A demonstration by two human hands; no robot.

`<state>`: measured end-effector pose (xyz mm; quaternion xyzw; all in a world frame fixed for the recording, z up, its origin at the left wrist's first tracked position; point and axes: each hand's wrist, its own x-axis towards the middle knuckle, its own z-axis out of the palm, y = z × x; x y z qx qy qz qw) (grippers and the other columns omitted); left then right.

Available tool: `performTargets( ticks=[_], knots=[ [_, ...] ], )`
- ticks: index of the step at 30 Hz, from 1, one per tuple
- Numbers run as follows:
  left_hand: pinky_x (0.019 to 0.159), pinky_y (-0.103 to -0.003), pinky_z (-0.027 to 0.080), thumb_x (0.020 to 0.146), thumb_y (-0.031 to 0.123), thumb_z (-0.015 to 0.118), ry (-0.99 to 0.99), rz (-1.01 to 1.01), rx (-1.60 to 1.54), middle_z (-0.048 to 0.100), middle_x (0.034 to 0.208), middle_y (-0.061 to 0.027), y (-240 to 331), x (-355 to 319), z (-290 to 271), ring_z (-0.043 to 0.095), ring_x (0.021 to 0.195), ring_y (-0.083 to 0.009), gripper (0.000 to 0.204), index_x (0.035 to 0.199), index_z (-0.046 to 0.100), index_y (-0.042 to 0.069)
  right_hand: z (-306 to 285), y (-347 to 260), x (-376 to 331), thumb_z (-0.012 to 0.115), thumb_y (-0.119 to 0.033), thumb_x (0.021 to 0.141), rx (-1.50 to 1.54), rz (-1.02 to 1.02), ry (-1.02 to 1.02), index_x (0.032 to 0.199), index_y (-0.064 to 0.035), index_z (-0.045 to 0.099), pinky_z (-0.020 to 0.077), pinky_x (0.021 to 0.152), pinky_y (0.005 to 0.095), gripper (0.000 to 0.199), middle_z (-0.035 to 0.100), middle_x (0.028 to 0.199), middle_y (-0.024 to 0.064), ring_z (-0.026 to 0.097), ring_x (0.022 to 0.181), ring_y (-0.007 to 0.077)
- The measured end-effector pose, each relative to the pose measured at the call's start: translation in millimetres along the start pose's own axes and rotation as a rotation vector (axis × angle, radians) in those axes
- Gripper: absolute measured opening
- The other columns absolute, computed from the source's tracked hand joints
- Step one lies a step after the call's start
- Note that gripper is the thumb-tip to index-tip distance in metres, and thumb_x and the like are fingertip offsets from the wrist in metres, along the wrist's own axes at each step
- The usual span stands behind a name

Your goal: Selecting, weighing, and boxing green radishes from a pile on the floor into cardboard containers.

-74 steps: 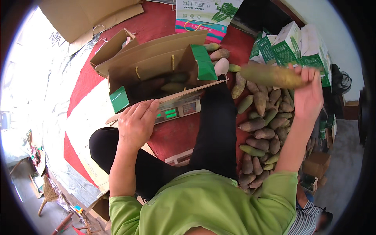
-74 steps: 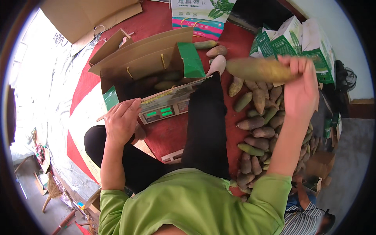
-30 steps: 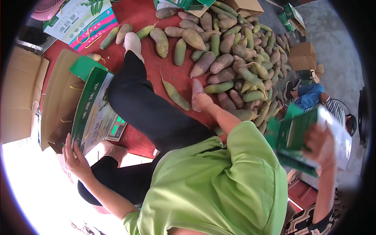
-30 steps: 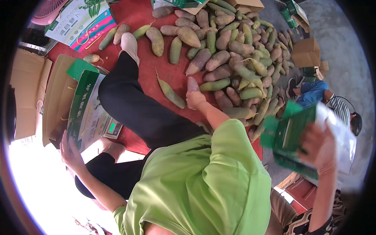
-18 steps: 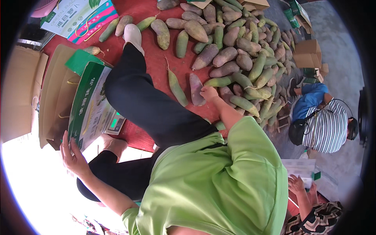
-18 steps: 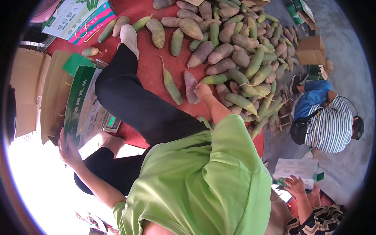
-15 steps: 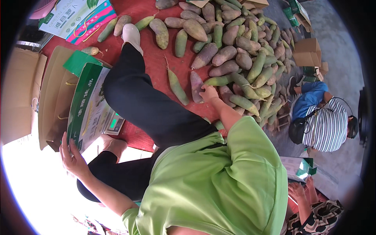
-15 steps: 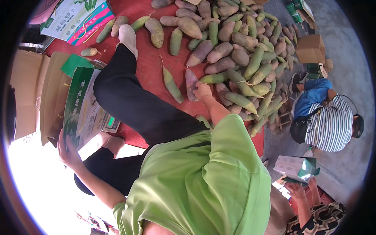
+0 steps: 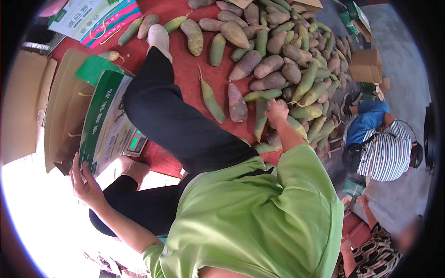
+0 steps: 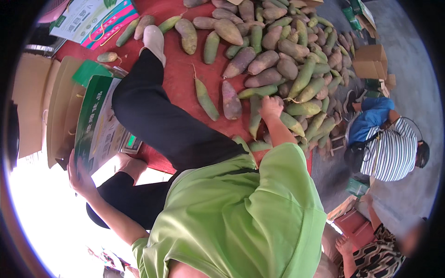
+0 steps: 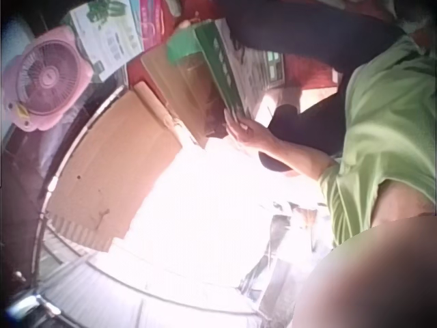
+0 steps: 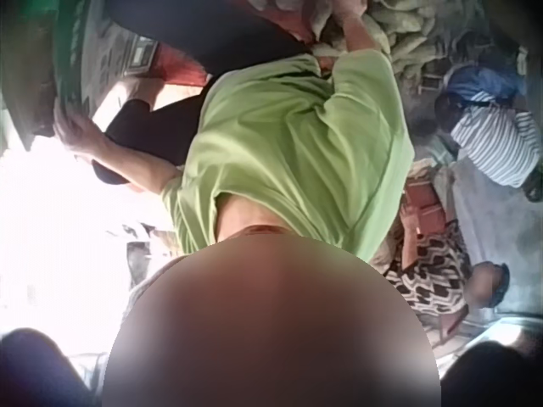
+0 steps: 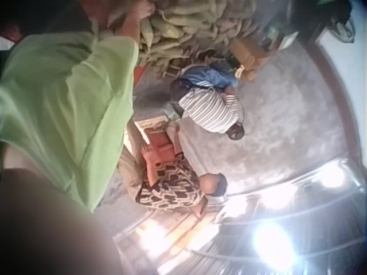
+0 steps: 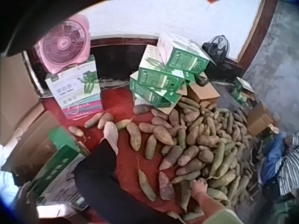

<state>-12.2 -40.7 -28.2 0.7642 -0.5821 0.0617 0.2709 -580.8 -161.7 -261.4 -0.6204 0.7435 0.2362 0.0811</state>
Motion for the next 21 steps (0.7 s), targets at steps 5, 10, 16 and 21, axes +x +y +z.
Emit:
performTargets(
  ticks=[5, 10, 16, 21],
  knots=[
    [0.073, -0.034, 0.049, 0.087, 0.001, 0.058, -0.039, -0.044, 0.092, 0.066, 0.094, -0.0099, -0.1, 0.4, -0.2, 0.064, 0.08, -0.0236, 0.028, 0.114, 0.064, 0.007, 3.1, -9.7, -16.3, 0.074, -0.036, 0.072, -0.019, 0.028, -0.141, 0.117, -0.0148, 0.056, 0.0434, 0.091, 0.0471, 0.053, 0.054, 0.123, 0.006, 0.047, 0.118, 0.026],
    [0.072, -0.035, 0.049, 0.087, 0.001, 0.059, 0.006, -0.018, 0.039, 0.066, 0.094, -0.0096, 3.9, 0.1, 0.6, 0.063, 0.079, -0.0246, 0.029, 0.114, 0.064, 0.007, 32.5, -33.4, 0.8, 0.078, -0.03, 0.068, 0.305, 0.033, -0.191, 0.121, -0.0081, 0.054, 0.0447, 0.093, 0.0437, 0.062, 0.058, 0.12, 0.0121, 0.053, 0.114, 0.0298],
    [0.076, -0.034, 0.048, 0.085, 0.0, 0.06, -0.013, -0.094, 0.086, 0.067, 0.094, -0.0097, 7.1, -1.0, -6.9, 0.063, 0.084, -0.0248, 0.029, 0.113, 0.065, 0.007, 115.6, -59.1, 16.6, 0.084, -0.015, 0.058, 0.981, 0.134, -0.346, 0.121, 0.0024, 0.051, 0.0481, 0.089, 0.035, 0.073, 0.063, 0.113, 0.0162, 0.061, 0.105, 0.0242],
    [0.077, -0.033, 0.049, 0.081, -0.002, 0.062, -0.012, -0.077, 0.079, 0.067, 0.096, -0.0108, 19.6, 4.4, -7.2, 0.064, 0.085, -0.0246, 0.029, 0.108, 0.067, 0.006, 138.2, -69.6, 17.6, 0.086, -0.018, 0.054, 0.755, 0.305, -0.23, 0.117, 0.0004, 0.055, 0.0503, 0.084, 0.0366, 0.073, 0.064, 0.108, 0.0149, 0.064, 0.098, 0.0255]
  ],
)
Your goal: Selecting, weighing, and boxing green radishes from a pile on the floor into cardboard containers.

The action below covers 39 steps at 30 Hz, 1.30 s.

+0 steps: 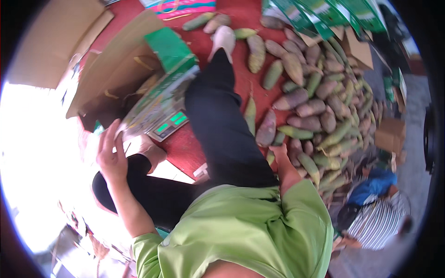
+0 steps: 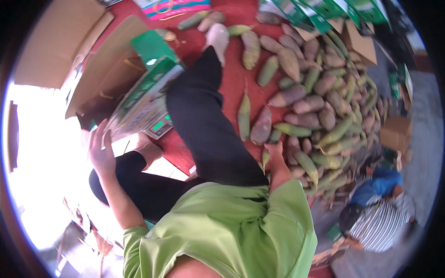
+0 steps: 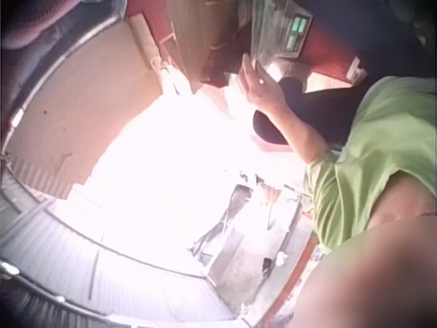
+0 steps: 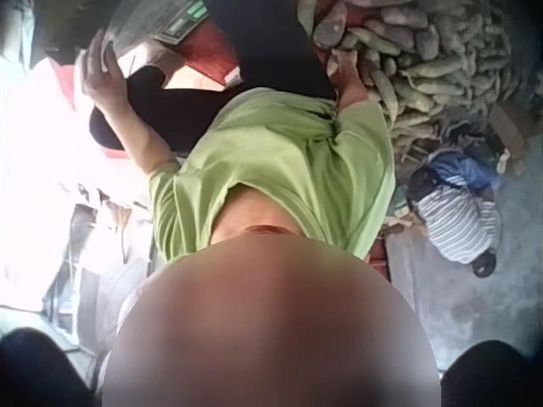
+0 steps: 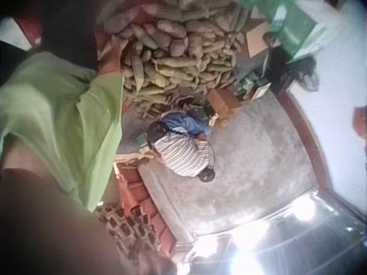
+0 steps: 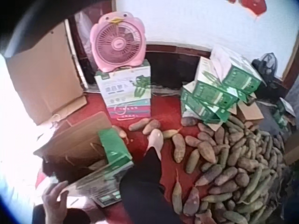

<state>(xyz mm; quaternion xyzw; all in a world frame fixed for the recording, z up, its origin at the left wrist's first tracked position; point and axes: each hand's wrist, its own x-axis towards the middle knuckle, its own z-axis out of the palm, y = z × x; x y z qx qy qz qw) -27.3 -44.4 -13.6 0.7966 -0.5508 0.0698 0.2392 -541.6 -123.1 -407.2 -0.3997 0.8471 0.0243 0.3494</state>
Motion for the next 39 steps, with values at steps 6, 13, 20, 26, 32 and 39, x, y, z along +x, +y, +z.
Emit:
performTargets(
  ticks=[6, 13, 20, 26, 32, 39],
  knots=[
    [0.07, -0.034, 0.051, 0.076, 0.002, 0.067, -0.033, 0.043, 0.044, 0.066, 0.092, -0.0079, -1.3, -2.5, -3.5, 0.063, 0.081, -0.0236, 0.027, 0.103, 0.067, 0.004, -9.0, 1.5, 0.8, 0.088, -0.017, 0.053, 0.155, -0.043, -0.098, 0.121, 0.0018, 0.05, 0.0467, 0.092, 0.0376, 0.08, 0.061, 0.114, 0.0183, 0.059, 0.107, 0.0301],
    [0.072, -0.033, 0.053, 0.071, 0.009, 0.072, 0.017, 0.145, 0.126, 0.066, 0.094, -0.0078, 5.2, -6.8, -15.6, 0.065, 0.086, -0.0232, 0.03, 0.1, 0.067, 0.004, -64.5, -91.5, -29.5, 0.081, -0.006, 0.06, 0.369, -0.385, -0.154, 0.126, 0.0024, 0.047, 0.0451, 0.09, 0.0347, 0.075, 0.06, 0.112, 0.0122, 0.054, 0.107, 0.0242],
    [0.077, -0.035, 0.054, 0.069, 0.014, 0.072, 0.054, 0.214, 0.078, 0.065, 0.096, -0.0076, 2.7, -7.7, -19.3, 0.065, 0.09, -0.0233, 0.03, 0.097, 0.067, 0.004, -177.2, -324.6, -161.8, 0.077, -0.007, 0.065, 0.368, -1.051, -0.187, 0.12, 0.0019, 0.053, 0.0469, 0.084, 0.0334, 0.062, 0.061, 0.104, 0.009, 0.057, 0.096, 0.0205],
    [0.079, -0.035, 0.053, 0.07, 0.013, 0.071, 0.087, 0.228, 0.052, 0.063, 0.101, -0.0073, -1.6, -11.7, -16.9, 0.064, 0.093, -0.023, 0.022, 0.089, 0.066, 0.004, -218.1, -456.9, -299.7, 0.075, -0.015, 0.06, -0.144, -1.82, 0.061, 0.116, -0.0029, 0.057, 0.0424, 0.089, 0.0377, 0.061, 0.057, 0.104, 0.0136, 0.053, 0.1, 0.0309],
    [0.073, -0.035, 0.054, 0.067, 0.009, 0.071, 0.103, 0.251, 0.005, 0.065, 0.099, -0.0073, -4.4, -11.9, -15.1, 0.066, 0.089, -0.0235, 0.02, 0.086, 0.067, 0.005, -132.3, -512.9, -380.0, 0.073, -0.022, 0.057, -0.695, -1.974, -0.137, 0.11, -0.0084, 0.062, 0.0462, 0.088, 0.0391, 0.056, 0.06, 0.102, 0.01, 0.054, 0.102, 0.0293],
    [0.073, -0.035, 0.053, 0.071, 0.008, 0.069, 0.086, 0.217, -0.025, 0.065, 0.099, -0.0071, -10.4, -10.3, -19.3, 0.066, 0.086, -0.0236, 0.015, 0.086, 0.067, 0.005, -58.5, -511.7, -400.6, 0.07, -0.031, 0.07, -0.44, -2.107, -0.321, 0.115, -0.0092, 0.061, 0.0469, 0.089, 0.0403, 0.051, 0.061, 0.105, 0.0133, 0.056, 0.104, 0.0304]
  ],
)
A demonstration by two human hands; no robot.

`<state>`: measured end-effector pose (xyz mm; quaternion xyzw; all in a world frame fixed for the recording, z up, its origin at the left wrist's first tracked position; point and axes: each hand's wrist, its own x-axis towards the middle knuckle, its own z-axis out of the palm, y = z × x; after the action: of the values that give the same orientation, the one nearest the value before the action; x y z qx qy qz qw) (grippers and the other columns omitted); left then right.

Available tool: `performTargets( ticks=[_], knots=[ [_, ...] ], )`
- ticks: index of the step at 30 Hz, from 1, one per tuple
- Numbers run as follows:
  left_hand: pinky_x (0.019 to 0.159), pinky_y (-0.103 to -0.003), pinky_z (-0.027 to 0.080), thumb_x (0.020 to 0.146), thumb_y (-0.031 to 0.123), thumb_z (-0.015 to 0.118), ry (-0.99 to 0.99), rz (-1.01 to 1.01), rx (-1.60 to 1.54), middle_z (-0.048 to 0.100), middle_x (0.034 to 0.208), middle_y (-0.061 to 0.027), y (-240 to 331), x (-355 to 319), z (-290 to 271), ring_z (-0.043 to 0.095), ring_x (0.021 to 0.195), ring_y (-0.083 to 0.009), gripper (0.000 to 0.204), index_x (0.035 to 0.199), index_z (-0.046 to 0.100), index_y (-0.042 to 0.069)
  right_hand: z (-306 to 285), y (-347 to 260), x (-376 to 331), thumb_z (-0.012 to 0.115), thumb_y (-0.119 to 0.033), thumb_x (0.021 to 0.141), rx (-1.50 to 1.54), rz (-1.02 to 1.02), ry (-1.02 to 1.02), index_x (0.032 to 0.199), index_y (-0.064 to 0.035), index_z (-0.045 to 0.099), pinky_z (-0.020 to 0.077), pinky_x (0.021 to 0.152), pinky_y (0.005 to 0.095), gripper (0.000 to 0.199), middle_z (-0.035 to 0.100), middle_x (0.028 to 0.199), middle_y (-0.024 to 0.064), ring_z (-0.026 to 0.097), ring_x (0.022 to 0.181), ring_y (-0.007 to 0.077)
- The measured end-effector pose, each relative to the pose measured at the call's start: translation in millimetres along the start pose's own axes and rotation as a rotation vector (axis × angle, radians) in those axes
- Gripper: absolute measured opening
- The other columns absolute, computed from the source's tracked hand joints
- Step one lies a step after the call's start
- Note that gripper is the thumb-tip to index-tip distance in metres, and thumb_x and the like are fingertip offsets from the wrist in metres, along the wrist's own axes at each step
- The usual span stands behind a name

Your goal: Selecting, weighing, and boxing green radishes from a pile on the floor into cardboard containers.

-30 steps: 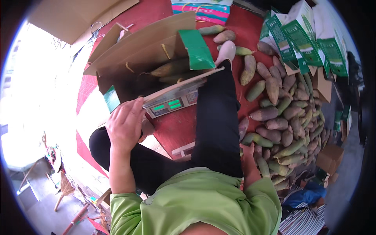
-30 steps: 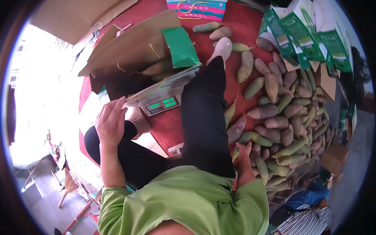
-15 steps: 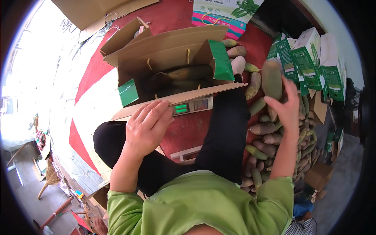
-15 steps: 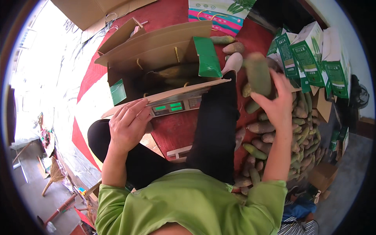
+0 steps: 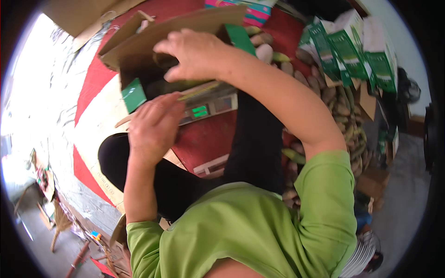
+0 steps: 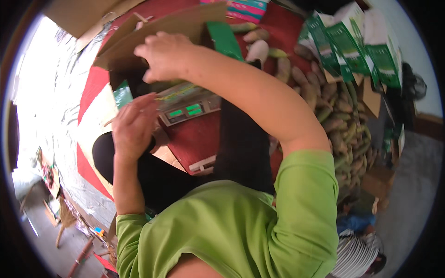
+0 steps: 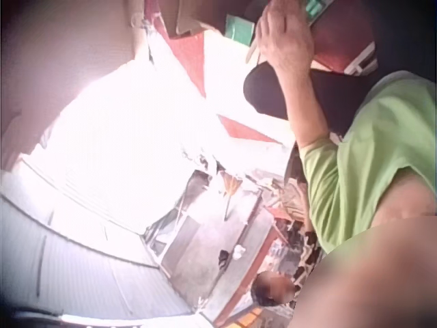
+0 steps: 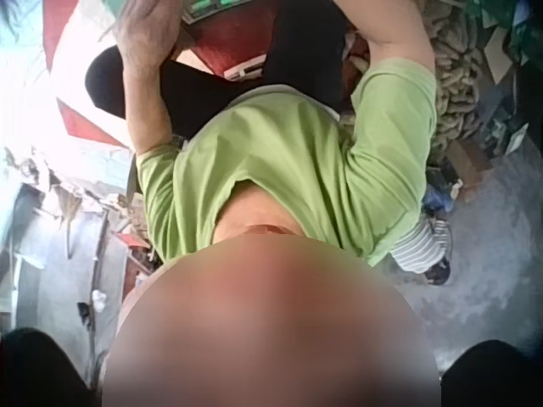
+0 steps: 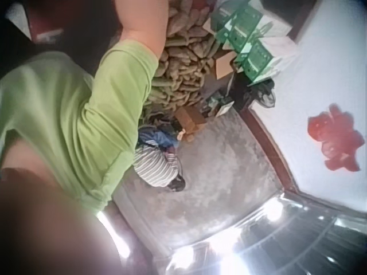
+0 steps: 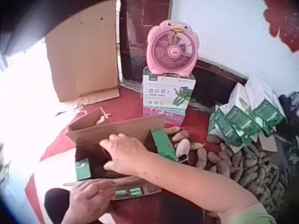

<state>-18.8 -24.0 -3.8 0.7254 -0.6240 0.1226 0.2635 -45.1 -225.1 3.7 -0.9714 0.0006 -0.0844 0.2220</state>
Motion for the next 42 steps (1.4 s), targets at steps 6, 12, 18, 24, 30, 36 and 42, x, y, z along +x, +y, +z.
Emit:
performTargets(
  ticks=[6, 12, 18, 24, 30, 36, 42],
  knots=[
    [0.073, -0.033, 0.052, 0.073, 0.003, 0.069, 0.0, -0.074, -0.03, 0.067, 0.097, -0.007, 3.4, 3.6, -0.5, 0.065, 0.084, -0.0223, 0.018, 0.092, 0.068, 0.003, -53.0, 67.2, -89.8, 0.061, -0.017, 0.088, 0.427, 0.155, 0.478, 0.104, -0.0021, 0.061, 0.0428, 0.057, 0.0243, 0.022, 0.061, 0.077, 0.0011, 0.054, 0.064, 0.0089],
    [0.074, -0.032, 0.052, 0.078, 0.0, 0.066, 0.018, -0.086, -0.025, 0.067, 0.099, -0.0084, 4.8, 3.1, 6.8, 0.065, 0.085, -0.0224, 0.02, 0.098, 0.069, 0.003, 21.8, 154.1, -278.1, 0.068, -0.017, 0.079, 0.403, 0.823, 0.565, 0.106, -0.0006, 0.064, 0.0505, 0.074, 0.0303, 0.032, 0.069, 0.092, 0.0112, 0.065, 0.084, 0.0185],
    [0.073, -0.03, 0.053, 0.082, -0.004, 0.063, 0.085, -0.215, 0.028, 0.069, 0.092, -0.008, -7.9, -0.6, 8.9, 0.067, 0.084, -0.0194, 0.026, 0.106, 0.068, 0.004, 178.0, 157.4, -435.9, 0.067, -0.014, 0.081, 0.774, 1.41, 0.54, 0.098, -0.0033, 0.067, 0.0433, 0.049, 0.026, 0.02, 0.061, 0.073, 0.0015, 0.057, 0.063, 0.0108],
    [0.069, -0.027, 0.052, 0.085, -0.004, 0.06, 0.111, -0.225, 0.041, 0.068, 0.088, -0.0079, -11.8, 2.6, 12.1, 0.065, 0.08, -0.016, 0.025, 0.108, 0.067, 0.004, 247.1, 136.7, -469.7, 0.066, -0.013, 0.079, 0.606, 1.58, 0.38, 0.091, -0.003, 0.067, 0.047, 0.052, 0.0311, 0.015, 0.062, 0.07, 0.0061, 0.061, 0.063, 0.0178],
    [0.067, -0.029, 0.052, 0.084, -0.004, 0.06, 0.09, -0.272, 0.093, 0.067, 0.084, -0.0089, -15.4, -0.2, 8.4, 0.065, 0.077, -0.0177, 0.025, 0.106, 0.068, 0.003, 235.5, 131.5, -417.0, 0.069, -0.014, 0.075, 0.074, 1.383, 0.068, 0.112, -0.0078, 0.058, 0.0469, 0.088, 0.0414, 0.039, 0.063, 0.103, 0.0157, 0.059, 0.1, 0.033],
    [0.063, -0.03, 0.048, 0.076, -0.001, 0.067, 0.064, -0.259, 0.095, 0.064, 0.076, -0.0085, -4.1, 3.7, 5.5, 0.062, 0.068, -0.0204, 0.019, 0.094, 0.07, 0.002, 232.5, 150.3, -374.1, 0.07, -0.024, 0.074, 0.231, 1.581, 0.015, 0.124, -0.0085, 0.048, 0.0439, 0.095, 0.0444, 0.057, 0.053, 0.123, 0.0195, 0.051, 0.116, 0.0371],
    [0.06, -0.033, 0.049, 0.071, 0.013, 0.073, 0.033, -0.114, 0.099, 0.063, 0.073, -0.0078, -7.2, 4.7, 2.3, 0.063, 0.068, -0.023, 0.019, 0.085, 0.068, 0.002, 317.3, 194.9, -391.4, 0.074, -0.024, 0.072, 0.318, 1.734, 0.003, 0.124, 0.0022, 0.043, 0.046, 0.091, 0.0402, 0.066, 0.059, 0.112, 0.0204, 0.057, 0.107, 0.0358]
  ],
)
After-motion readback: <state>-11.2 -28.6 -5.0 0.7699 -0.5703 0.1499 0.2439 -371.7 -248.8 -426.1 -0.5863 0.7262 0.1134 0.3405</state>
